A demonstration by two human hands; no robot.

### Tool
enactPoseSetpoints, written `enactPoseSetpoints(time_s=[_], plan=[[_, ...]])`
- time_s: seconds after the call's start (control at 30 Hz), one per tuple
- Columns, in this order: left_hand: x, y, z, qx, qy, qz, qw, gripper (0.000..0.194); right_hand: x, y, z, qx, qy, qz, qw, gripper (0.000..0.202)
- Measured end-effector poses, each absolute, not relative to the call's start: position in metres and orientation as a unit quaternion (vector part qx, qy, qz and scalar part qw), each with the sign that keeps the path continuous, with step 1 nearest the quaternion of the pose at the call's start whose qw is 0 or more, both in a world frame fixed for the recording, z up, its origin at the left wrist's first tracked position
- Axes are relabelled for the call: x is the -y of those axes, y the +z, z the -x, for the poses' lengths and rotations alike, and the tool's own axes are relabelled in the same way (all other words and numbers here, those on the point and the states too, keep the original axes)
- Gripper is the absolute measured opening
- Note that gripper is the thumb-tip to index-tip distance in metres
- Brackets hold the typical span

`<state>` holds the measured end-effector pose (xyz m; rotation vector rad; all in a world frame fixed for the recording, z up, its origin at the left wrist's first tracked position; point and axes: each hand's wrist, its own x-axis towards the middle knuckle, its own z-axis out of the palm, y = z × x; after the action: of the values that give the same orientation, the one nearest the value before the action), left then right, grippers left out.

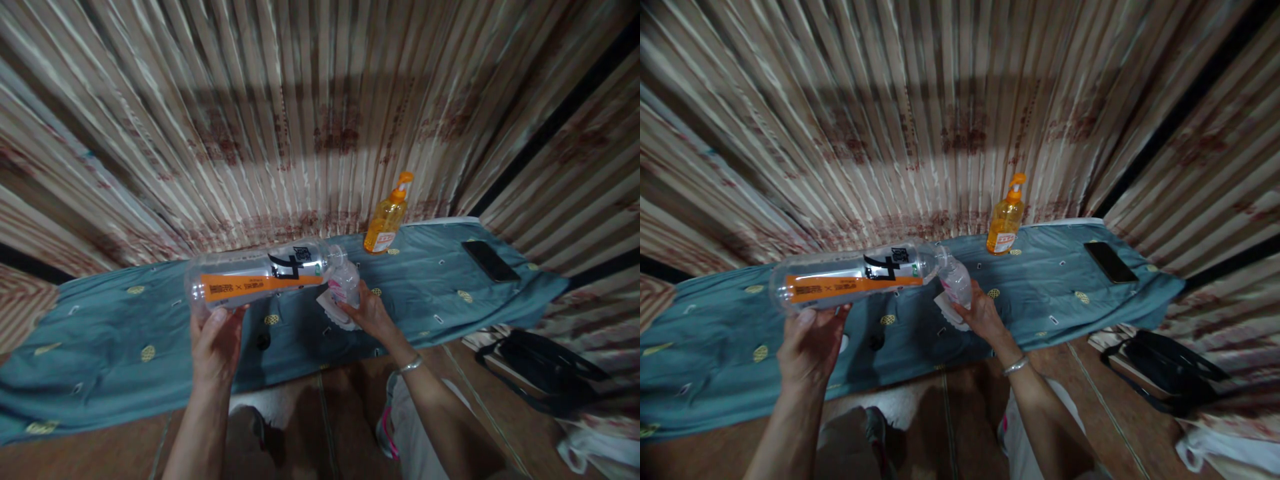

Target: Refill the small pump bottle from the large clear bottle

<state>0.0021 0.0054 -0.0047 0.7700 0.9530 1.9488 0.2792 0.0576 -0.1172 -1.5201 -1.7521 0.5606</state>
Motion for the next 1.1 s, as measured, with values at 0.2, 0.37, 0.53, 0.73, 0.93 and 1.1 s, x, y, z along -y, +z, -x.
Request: enactPoseSetpoints(time_s=[0.2,0.37,0.53,0.73,0.93,1.1], plan=[[-0.0055,-0.0036,-0.0027,-0.381,0.771,-0.310,0.406,0.044,-0.0584,-0.1182,-0.2786,0.686,0.215,0.588,0.370,0.046],[-0.0048,-0.0040,-0.0021,-0.379,0.771,-0.312,0.406,0.050,-0.0591,-0.1216,-0.2795,0.688,0.209,0.583,0.378,0.048],[-0.0046,-0.0045,-0.0014,-0.379,0.769,-0.310,0.410,0.048,-0.0589,-0.1207,-0.2800,0.687,0.217,0.586,0.371,0.050],[-0.0047,-0.0010,-0.0035,-0.386,0.775,-0.289,0.409,0.054,-0.0579,-0.1160,-0.2791,0.686,0.220,0.585,0.372,0.049],[-0.0041,-0.0003,-0.0037,-0.385,0.771,-0.298,0.410,0.051,-0.0580,-0.1181,-0.2794,0.688,0.208,0.585,0.375,0.047],[-0.0042,-0.0003,-0.0035,-0.383,0.772,-0.294,0.412,0.047,-0.0588,-0.1215,-0.2799,0.689,0.205,0.588,0.371,0.049]])
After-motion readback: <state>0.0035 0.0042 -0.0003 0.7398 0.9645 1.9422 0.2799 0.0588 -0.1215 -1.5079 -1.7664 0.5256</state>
